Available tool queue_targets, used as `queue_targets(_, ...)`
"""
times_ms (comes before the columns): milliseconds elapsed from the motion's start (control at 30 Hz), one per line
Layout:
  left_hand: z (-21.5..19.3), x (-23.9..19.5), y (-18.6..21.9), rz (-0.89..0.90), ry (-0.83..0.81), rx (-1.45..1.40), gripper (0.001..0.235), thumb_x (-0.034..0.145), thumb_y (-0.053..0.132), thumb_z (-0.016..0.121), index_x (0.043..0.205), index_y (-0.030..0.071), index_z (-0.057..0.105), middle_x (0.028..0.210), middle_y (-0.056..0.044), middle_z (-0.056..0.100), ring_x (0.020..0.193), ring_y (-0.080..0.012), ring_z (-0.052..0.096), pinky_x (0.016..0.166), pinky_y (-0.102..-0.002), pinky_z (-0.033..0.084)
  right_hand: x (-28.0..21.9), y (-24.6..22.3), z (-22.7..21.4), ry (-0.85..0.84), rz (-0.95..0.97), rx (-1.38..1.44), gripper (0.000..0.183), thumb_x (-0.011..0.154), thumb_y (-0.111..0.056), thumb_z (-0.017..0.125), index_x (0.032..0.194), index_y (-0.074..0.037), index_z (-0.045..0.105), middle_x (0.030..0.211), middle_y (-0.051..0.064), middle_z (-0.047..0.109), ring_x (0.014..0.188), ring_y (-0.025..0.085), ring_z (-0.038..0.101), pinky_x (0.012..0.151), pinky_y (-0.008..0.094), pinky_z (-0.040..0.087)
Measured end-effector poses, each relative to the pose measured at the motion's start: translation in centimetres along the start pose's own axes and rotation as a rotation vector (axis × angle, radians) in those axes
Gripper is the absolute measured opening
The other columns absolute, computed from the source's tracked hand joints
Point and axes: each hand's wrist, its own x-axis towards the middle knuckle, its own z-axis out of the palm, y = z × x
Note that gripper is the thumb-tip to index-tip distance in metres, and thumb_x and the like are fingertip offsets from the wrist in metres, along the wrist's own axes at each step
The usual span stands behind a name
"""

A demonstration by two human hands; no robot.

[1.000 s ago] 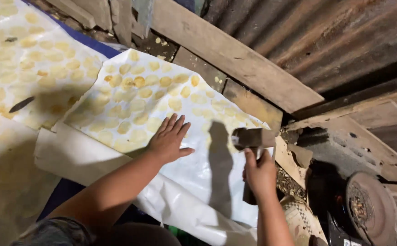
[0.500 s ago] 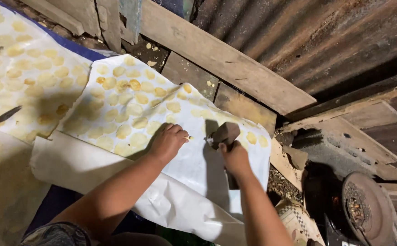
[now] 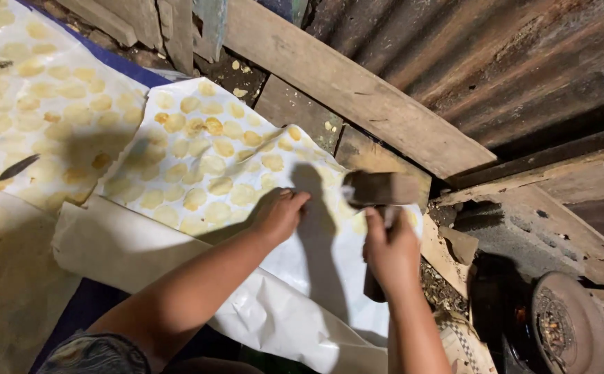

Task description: Cracking nuts using a stone and then flattening them with a wooden mallet

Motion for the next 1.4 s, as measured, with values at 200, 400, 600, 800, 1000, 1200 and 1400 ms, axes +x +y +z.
queue_targets(200,1.3,0.4,-3.5,0.406,0.133,0.517,0.017,0.089,0.025,0.070,0.092,0.010,0.078,0.088,-0.009,0.073,0.096,-0.0296,0.067,0.092,-0.041,0.050,0.7,2.5,4.9,0.343,-0.339,0.437,0.022,0.097,-0.011,0.054,0.080,0.001,0.058,0.051,0.018,0.055,0.049,0.026,0.056,0.050,0.040,0.046)
queue_targets(400,-0.8,-2.7,-7.0,0.364,0.266,0.517,0.015,0.087,0.024,0.072,0.102,0.024,0.073,0.099,0.003,0.067,0.101,-0.0194,0.064,0.092,-0.034,0.049,3.0,8.5,14.2,-0.179,-0.099,-0.239,0.048,0.097,-0.045,0.057,0.118,-0.002,0.049,0.091,0.029,0.072,0.096,0.049,0.072,0.081,0.060,0.060)
queue_targets(600,-2.8,-2.5,0.4,0.239,0.063,0.416,0.020,0.093,0.020,0.062,0.110,0.017,0.073,0.094,-0.009,0.073,0.099,-0.0311,0.069,0.085,-0.045,0.056,2.0,2.5,5.1,-0.131,-0.067,0.158,0.036,0.096,-0.035,0.067,0.104,0.000,0.066,0.057,0.016,0.064,0.046,0.031,0.067,0.045,0.043,0.054)
queue_targets(800,-1.1,-0.9,1.6,-0.101,-0.113,0.170,0.043,0.105,0.051,0.038,0.116,0.022,0.068,0.105,-0.008,0.076,0.114,-0.0316,0.069,0.104,-0.047,0.046,-1.8,-1.9,3.7,0.351,-0.266,0.253,0.029,0.097,-0.026,0.066,0.086,-0.002,0.053,0.060,0.026,0.063,0.068,0.044,0.069,0.062,0.049,0.052)
queue_targets(1000,-3.6,-3.8,-5.6,0.414,0.340,0.505,0.044,0.074,0.036,0.083,0.113,0.020,0.069,0.104,-0.001,0.067,0.107,-0.0244,0.064,0.095,-0.041,0.048,0.5,6.4,13.3,-0.133,-0.158,-0.242,0.043,0.099,-0.039,0.057,0.118,-0.001,0.050,0.089,0.030,0.072,0.090,0.047,0.074,0.075,0.056,0.063)
queue_targets(1200,-4.4,-5.6,-4.6,0.395,0.169,0.428,0.040,0.076,0.041,0.084,0.110,0.024,0.075,0.111,0.002,0.066,0.113,-0.0239,0.059,0.101,-0.044,0.044,5.0,4.5,9.0,-0.355,-0.072,-0.037,0.041,0.096,-0.041,0.061,0.107,-0.001,0.060,0.061,0.012,0.069,0.047,0.026,0.072,0.042,0.036,0.059)
queue_targets(1400,-4.3,-7.0,-2.6,0.667,0.001,0.492,0.026,0.085,0.044,0.075,0.096,0.022,0.069,0.105,-0.001,0.062,0.105,-0.0257,0.059,0.089,-0.044,0.047,2.0,4.8,12.5,-0.123,-0.101,-0.136,0.047,0.100,-0.047,0.053,0.116,-0.003,0.050,0.098,0.034,0.071,0.104,0.051,0.069,0.090,0.062,0.057)
